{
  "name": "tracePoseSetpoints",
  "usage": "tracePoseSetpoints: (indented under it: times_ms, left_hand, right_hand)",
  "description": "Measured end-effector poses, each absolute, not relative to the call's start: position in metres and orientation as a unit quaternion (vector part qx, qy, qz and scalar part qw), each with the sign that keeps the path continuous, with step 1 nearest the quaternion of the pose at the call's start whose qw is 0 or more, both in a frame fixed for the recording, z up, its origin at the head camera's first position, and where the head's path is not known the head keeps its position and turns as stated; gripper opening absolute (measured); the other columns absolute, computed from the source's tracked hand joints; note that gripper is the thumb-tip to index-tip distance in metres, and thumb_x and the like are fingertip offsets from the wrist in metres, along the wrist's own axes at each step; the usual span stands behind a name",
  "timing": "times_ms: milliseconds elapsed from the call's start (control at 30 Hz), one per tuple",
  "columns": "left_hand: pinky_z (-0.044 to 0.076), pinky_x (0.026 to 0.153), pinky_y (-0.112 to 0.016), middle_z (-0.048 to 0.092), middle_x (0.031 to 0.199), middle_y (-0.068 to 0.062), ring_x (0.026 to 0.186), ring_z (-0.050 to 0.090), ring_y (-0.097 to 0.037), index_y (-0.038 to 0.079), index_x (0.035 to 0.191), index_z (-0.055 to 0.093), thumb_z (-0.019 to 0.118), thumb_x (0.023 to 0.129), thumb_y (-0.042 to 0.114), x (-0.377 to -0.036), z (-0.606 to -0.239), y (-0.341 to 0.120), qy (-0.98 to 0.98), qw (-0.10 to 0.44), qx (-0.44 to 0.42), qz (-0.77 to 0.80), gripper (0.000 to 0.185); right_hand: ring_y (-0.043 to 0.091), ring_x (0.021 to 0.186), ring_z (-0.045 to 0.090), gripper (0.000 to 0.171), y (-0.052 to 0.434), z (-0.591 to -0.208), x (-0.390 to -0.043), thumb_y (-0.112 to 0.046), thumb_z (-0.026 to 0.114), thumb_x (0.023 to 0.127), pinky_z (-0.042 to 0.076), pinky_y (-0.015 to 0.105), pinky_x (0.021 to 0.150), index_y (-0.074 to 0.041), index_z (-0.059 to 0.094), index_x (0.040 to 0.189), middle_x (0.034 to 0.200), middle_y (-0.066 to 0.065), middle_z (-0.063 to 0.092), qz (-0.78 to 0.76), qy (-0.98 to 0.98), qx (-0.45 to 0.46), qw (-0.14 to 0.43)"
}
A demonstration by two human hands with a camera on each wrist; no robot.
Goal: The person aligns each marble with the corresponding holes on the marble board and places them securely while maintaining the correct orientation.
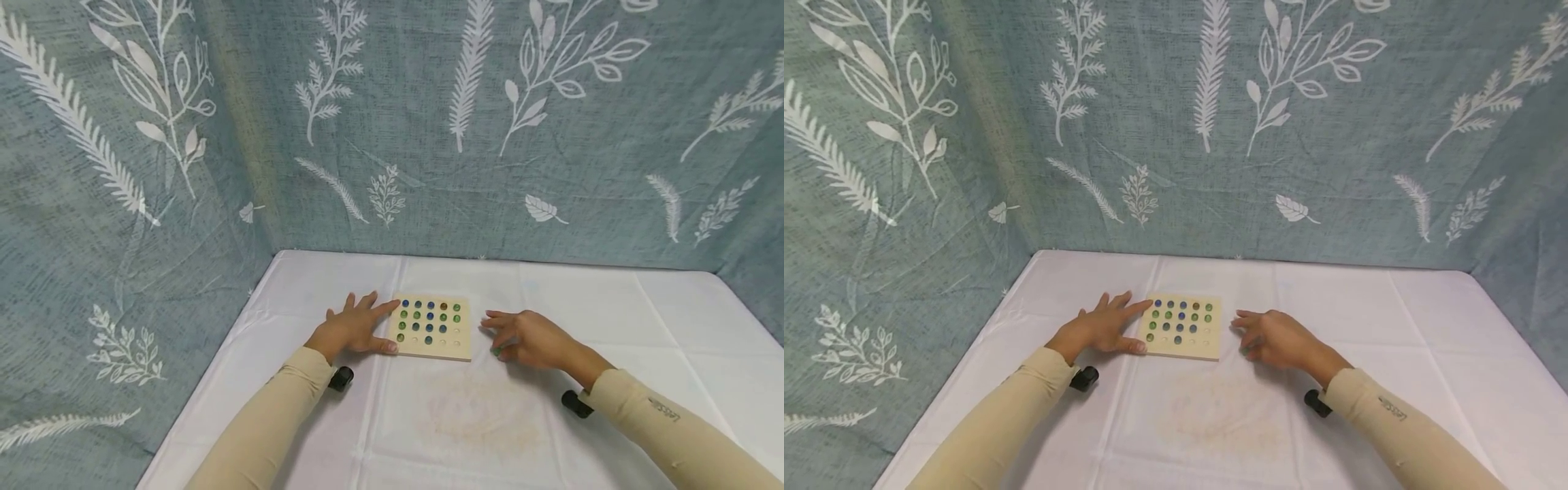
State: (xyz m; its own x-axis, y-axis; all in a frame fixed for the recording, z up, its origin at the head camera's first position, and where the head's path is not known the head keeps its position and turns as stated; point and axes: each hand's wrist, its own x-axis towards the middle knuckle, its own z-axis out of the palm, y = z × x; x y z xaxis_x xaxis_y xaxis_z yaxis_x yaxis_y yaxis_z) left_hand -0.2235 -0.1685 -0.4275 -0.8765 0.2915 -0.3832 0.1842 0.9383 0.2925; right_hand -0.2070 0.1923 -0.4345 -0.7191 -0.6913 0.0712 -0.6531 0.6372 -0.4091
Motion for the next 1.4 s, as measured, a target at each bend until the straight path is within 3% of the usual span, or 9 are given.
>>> tracePoseSetpoints:
  times_ms: [633, 1133, 1400]
  left_hand:
    - [0.012, 0.118, -0.083, 0.007, 0.178, -0.012, 0.161, -0.001, -0.053, 0.039, 0.167, 0.021, 0.075, 0.089, 0.059, -0.226, -0.423, -0.165, 0.961, 0.218, 0.123, 0.119, 0.097]
    - [0.012, 0.118, -0.083, 0.007, 0.178, -0.012, 0.160, -0.002, -0.054, 0.039, 0.167, 0.020, 0.074, 0.089, 0.060, -0.224, -0.424, -0.164, 0.961, 0.219, 0.125, 0.116, 0.097]
    - [0.013, 0.117, -0.084, 0.006, 0.178, -0.012, 0.160, -0.001, -0.054, 0.039, 0.167, 0.019, 0.073, 0.090, 0.060, -0.223, -0.426, -0.167, 0.961, 0.220, 0.127, 0.113, 0.096]
  right_hand:
    - [0.040, 0.140, 0.057, 0.020, 0.184, -0.434, -0.211, -0.004, 0.086, 0.081, 0.052, 0.056, 0.107, -0.013, 0.086, 0.099, 0.140, 0.016, 0.069, -0.224, 0.900, -0.372, 0.039]
    - [0.039, 0.140, 0.057, 0.021, 0.168, -0.431, -0.214, -0.002, 0.085, 0.081, 0.057, 0.049, 0.102, -0.009, 0.085, 0.101, 0.141, 0.019, 0.067, -0.231, 0.890, -0.392, 0.023]
    - [0.040, 0.144, 0.053, 0.020, 0.157, -0.434, -0.216, -0.004, 0.085, 0.082, 0.052, 0.053, 0.108, -0.011, 0.085, 0.101, 0.144, 0.020, 0.064, -0.243, 0.883, -0.401, 0.030]
